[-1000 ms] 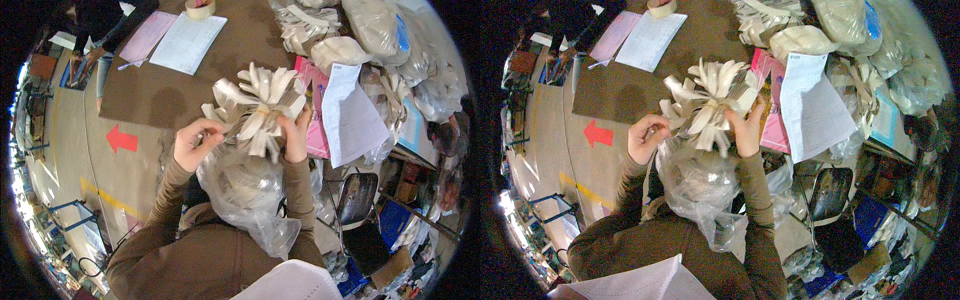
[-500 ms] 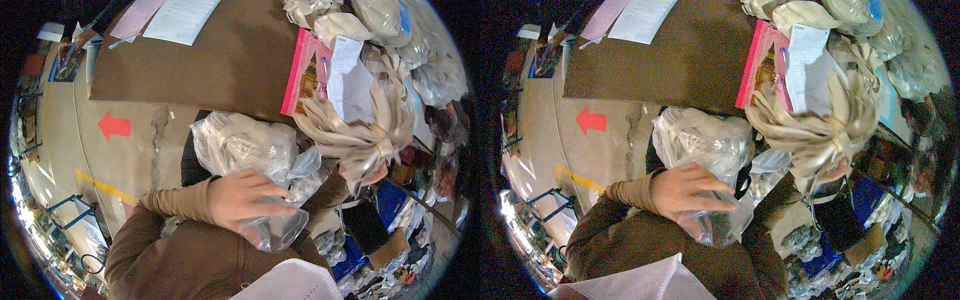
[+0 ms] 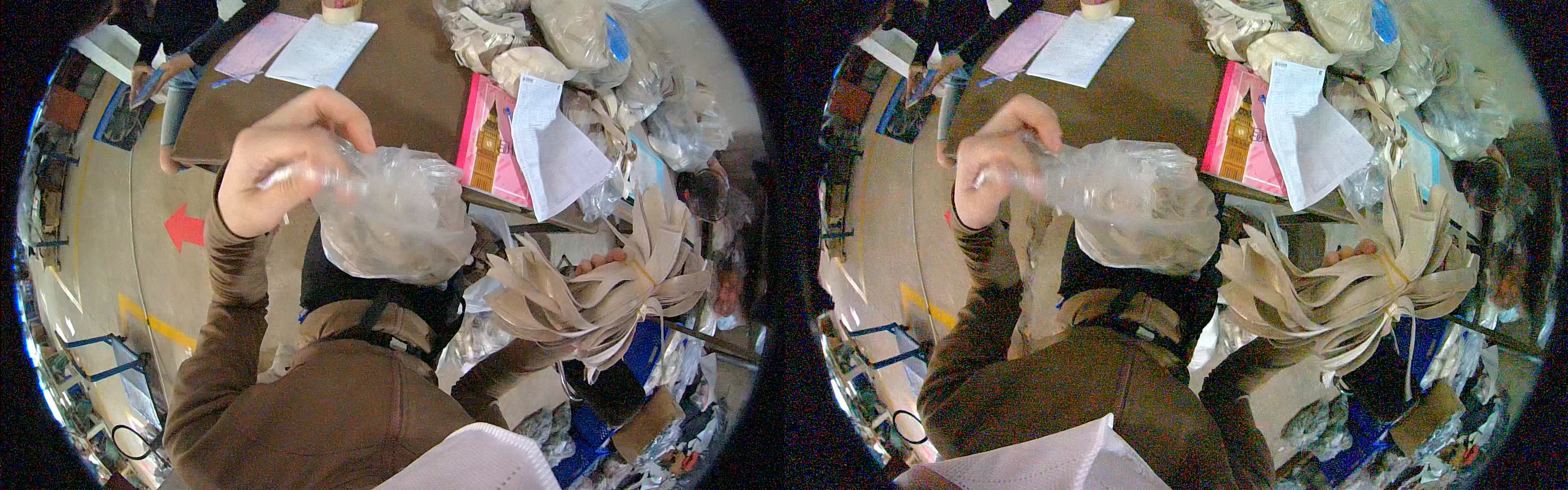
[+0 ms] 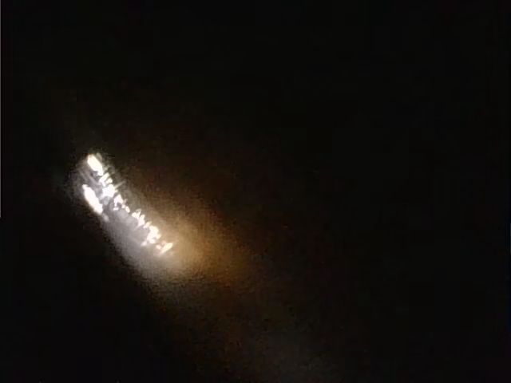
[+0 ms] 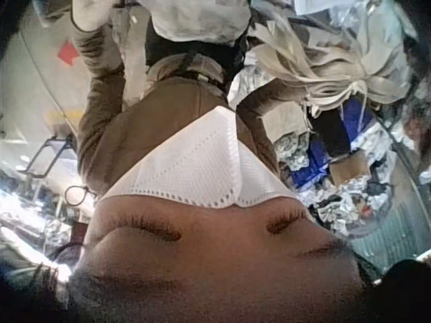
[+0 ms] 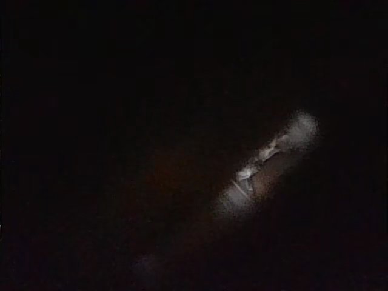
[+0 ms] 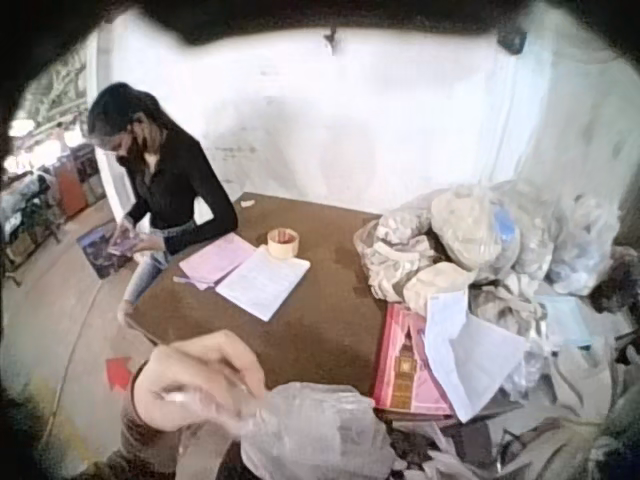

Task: The person bundles flat beige items with rubber bands, then places the bundles into small plastic bags. They seal the bags and set them on the table. Another person is visible at the same table, but the camera wearer continues packing the bundles.

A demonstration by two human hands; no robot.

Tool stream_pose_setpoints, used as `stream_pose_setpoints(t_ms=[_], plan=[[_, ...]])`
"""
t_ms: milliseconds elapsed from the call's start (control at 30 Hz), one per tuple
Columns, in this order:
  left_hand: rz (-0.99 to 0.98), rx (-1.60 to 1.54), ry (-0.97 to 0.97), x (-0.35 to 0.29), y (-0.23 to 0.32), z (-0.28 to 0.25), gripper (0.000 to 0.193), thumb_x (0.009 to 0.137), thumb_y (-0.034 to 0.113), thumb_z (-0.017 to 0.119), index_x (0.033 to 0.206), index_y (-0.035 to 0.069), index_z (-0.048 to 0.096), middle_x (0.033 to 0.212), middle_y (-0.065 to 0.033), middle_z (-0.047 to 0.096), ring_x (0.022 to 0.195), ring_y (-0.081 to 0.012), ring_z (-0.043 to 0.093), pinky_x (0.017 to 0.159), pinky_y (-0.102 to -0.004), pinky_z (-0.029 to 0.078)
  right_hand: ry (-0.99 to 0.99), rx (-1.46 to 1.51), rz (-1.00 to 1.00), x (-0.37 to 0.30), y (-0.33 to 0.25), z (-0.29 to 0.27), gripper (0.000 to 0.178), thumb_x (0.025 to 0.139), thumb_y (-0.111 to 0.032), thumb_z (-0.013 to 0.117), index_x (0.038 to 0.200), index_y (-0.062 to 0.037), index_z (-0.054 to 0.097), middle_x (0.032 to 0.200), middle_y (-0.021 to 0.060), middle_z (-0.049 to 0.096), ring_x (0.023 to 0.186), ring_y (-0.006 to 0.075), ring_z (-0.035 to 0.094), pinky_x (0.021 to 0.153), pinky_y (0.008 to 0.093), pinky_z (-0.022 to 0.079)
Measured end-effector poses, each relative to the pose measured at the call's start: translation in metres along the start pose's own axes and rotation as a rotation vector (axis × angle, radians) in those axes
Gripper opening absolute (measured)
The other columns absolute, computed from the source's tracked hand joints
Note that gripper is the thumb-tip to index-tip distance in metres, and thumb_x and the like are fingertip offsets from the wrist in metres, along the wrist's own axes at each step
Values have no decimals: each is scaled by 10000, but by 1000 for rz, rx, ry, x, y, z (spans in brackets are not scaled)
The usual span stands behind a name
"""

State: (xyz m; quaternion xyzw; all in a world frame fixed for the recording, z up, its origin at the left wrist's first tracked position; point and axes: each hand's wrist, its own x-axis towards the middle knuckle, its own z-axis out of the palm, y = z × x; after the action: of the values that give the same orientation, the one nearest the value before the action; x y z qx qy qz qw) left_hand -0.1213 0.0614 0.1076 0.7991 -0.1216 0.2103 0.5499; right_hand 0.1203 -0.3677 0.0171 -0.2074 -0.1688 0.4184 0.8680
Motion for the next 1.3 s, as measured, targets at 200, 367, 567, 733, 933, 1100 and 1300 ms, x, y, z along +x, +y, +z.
stream_pose_setpoints(t_ms=[200,367,567,733,933,1100,1300], plan=[[17,364,-692,-38,19,-15,700,653,521,789,1167,65,652,1504,-295,166,1332,-444,309,1045,-419,311,-194,30,53,27,0,27,351,946,-379,503,1205,-143,509,1191,102,576,1089,253,553,1055,402,348],[-166,32,-773,-64,16,-22,1060,632,574,791,1410,-1,358,1515,-245,161,1162,-298,496,951,-358,412,-282,83,23,56,36,74,365,946,-354,503,1235,-132,492,1205,105,568,1102,248,545,1057,403,350],[-503,-212,91,-62,17,22,577,859,240,675,1319,-45,476,968,-72,649,680,-97,588,675,-259,498,-311,142,-6,89,97,121,385,946,-323,503,1270,-118,472,1222,109,557,1118,242,535,1060,404,351],[-381,-442,226,-47,14,35,768,651,9,645,1375,-51,399,1277,-109,507,1102,-111,484,939,-254,372,-117,18,-87,117,164,139,405,947,-298,502,1300,-106,455,1237,112,549,1131,238,526,1063,405,352],[-312,-1029,330,-39,24,39,1034,495,-71,608,1456,-47,225,1517,-169,267,1367,-197,328,1113,-290,218,259,-691,-554,139,213,97,611,818,-247,627,1375,-161,390,1330,81,487,1225,263,454,1000,451,403],[-210,-1157,321,-9,5,36,1069,487,-65,608,1467,-43,184,1541,-197,180,1427,-236,200,1131,-308,199,-98,-1572,-795,145,190,103,643,676,-317,737,1278,-250,519,1339,118,484,1156,283,483,1025,545,319],[-234,-1187,430,10,-40,9,1023,517,-69,571,1463,-58,183,1510,-256,223,623,-52,465,891,-205,421,-775,-2093,-452,171,147,117,638,510,-352,775,1132,-306,642,1166,96,589,942,221,557,1019,627,216]])
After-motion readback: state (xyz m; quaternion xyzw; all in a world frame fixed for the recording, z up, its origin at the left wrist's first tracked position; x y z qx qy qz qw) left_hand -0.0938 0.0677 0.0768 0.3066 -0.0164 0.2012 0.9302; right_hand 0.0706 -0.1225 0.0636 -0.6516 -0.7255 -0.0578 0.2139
